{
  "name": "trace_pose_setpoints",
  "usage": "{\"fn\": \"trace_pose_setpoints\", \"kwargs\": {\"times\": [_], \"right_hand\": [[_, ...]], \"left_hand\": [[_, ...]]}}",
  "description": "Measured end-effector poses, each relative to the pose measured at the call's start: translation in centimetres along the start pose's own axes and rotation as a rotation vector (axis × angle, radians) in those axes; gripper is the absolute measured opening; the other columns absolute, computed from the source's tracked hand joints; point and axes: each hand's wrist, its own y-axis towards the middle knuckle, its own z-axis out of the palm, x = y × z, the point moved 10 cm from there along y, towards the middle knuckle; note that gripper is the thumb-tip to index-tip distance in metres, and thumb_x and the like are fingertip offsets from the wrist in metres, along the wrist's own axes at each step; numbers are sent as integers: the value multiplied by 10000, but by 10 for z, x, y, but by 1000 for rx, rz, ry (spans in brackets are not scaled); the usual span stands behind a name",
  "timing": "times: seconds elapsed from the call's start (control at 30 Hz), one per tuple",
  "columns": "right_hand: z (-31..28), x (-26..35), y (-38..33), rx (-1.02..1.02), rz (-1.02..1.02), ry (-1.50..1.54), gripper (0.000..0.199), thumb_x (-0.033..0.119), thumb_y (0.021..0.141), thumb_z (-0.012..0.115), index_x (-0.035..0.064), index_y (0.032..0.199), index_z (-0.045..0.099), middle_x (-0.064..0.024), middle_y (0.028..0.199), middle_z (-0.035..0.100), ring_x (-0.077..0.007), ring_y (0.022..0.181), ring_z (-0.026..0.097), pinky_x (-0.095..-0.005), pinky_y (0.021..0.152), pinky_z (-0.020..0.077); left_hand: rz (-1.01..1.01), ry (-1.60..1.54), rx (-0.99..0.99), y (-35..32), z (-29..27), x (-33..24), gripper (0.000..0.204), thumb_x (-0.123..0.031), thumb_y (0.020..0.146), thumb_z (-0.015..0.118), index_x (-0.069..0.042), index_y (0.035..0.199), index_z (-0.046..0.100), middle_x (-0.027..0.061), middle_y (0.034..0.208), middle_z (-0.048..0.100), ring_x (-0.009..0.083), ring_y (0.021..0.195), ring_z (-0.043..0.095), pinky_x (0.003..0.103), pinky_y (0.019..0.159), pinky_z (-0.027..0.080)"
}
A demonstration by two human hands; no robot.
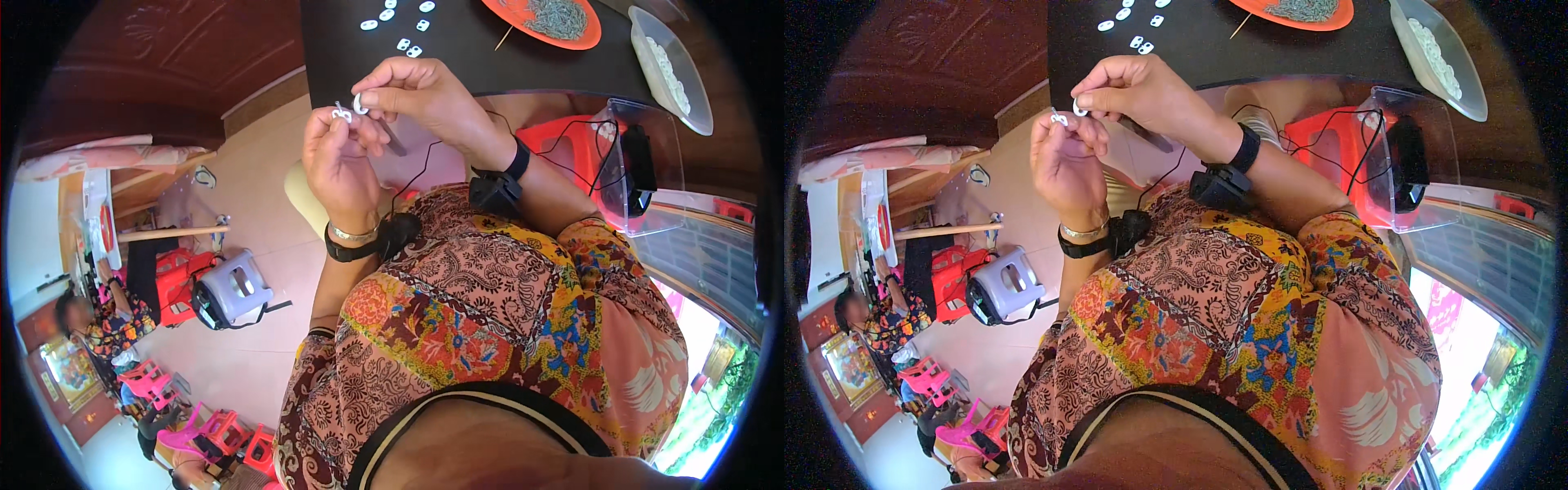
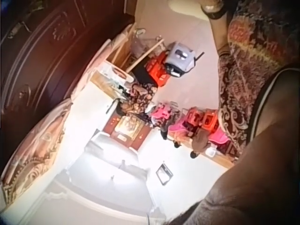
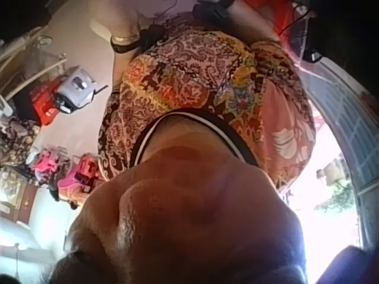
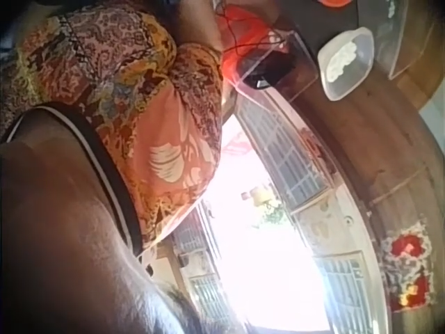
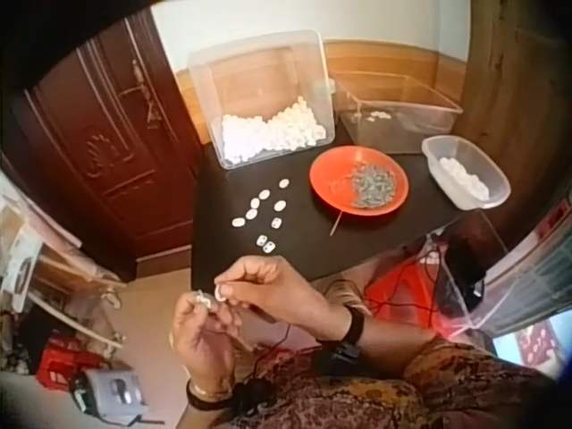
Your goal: Assembling small white plastic components by inserting metal pins into them.
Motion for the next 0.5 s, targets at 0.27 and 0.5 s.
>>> {"fn": "trace_pose_setpoints", "kwargs": {"times": [0.27,0.5], "right_hand": [[-7,-7,-3,-82,57,57,121,100,857,610,20,930,663,2,730,618,-42,648,552,-180,600,440],[-4,-9,-2,-27,59,57,126,88,866,588,25,956,649,-2,787,628,-39,664,555,-181,621,450]], "left_hand": [[22,-74,-16,4,-6,-2,146,-135,904,443,-3,855,483,124,674,535,212,602,528,285,562,426],[-13,-122,-37,5,-6,0,133,-120,895,434,-5,840,471,111,655,510,213,577,499,294,552,420]]}}
